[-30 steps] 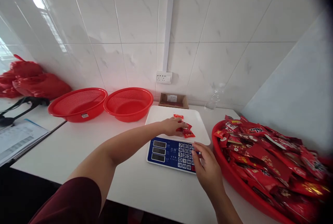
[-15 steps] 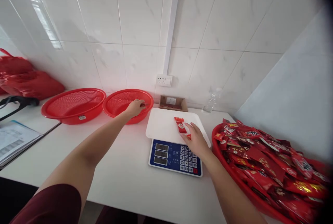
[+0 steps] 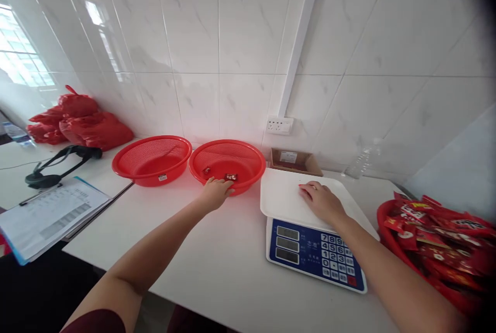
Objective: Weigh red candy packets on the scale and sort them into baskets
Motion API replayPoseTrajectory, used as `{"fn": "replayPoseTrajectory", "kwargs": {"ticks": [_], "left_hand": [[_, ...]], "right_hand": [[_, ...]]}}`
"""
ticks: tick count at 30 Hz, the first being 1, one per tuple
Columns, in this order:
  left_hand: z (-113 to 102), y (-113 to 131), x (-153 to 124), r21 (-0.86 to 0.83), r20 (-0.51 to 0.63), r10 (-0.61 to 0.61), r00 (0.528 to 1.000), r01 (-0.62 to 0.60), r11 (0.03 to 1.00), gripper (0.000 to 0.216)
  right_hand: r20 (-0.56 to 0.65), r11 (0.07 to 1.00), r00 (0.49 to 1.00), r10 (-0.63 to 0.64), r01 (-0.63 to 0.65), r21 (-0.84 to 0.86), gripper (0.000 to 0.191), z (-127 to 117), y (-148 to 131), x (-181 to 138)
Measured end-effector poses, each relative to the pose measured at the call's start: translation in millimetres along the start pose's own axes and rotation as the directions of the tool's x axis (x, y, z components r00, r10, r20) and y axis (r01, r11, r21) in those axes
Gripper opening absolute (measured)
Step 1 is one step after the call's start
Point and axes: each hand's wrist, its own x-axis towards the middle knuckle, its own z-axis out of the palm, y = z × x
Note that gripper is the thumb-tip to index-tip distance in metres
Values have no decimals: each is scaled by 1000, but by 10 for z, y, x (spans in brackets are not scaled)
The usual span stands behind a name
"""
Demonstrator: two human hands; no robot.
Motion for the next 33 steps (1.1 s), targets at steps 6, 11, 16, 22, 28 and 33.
{"fn": "replayPoseTrajectory", "kwargs": {"ticks": [6, 11, 16, 22, 28, 33], "left_hand": [[5, -220, -303, -22, -58, 75, 996, -76, 997, 31], [1, -328, -508, -63, -61, 138, 989, -141, 988, 32], [-27, -340, -671, -101, -74, 184, 980, -191, 976, 32], [-42, -287, -754, -104, -80, 166, 983, -173, 979, 32], [23, -351, -656, -54, -131, 134, 982, -142, 988, 33], [75, -370, -401, -12, -158, 63, 985, -66, 998, 31]], "right_hand": [[22, 963, 963, 268, -267, -36, 26, -101, -80, 125], [-57, 848, 879, 473, -436, 301, 15, -294, -427, 411], [-137, 781, 932, 335, -193, 593, 20, -423, -1284, 788], [-40, 759, 989, -141, 134, 637, 43, -228, -1981, 839], [-42, 805, 977, -211, 198, 559, 41, -337, -1722, 324], [-48, 869, 989, -143, 149, 472, 42, -632, -1203, -189]]}}
